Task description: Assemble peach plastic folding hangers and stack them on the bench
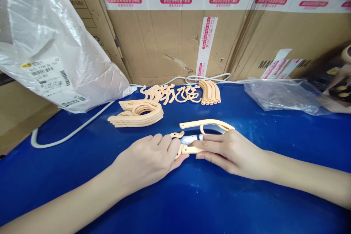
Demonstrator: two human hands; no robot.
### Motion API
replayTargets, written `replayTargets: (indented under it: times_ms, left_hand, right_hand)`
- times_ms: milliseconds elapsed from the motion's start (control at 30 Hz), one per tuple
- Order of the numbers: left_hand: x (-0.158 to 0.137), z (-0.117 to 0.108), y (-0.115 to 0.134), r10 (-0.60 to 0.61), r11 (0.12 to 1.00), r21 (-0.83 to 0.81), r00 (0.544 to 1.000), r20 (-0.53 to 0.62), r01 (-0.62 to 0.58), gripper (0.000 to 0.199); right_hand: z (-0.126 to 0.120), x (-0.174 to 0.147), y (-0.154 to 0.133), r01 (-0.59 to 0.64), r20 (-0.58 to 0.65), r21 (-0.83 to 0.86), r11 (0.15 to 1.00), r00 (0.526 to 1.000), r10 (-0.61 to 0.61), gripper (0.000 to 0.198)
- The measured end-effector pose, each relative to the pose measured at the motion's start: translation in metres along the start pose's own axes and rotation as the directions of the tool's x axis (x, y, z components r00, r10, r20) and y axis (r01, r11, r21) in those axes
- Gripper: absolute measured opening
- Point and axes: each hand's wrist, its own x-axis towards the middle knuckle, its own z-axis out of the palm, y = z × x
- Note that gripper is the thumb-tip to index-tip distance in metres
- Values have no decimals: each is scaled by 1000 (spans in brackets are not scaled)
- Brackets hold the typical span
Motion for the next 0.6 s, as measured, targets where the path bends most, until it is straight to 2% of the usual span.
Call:
replayTargets:
  times_ms: [600]
  left_hand:
    - [0,0,-1,0,998,-61,1000,-13,0,31]
  right_hand:
    - [0,-1,0,20,-9,14,1000,1000,-19,32]
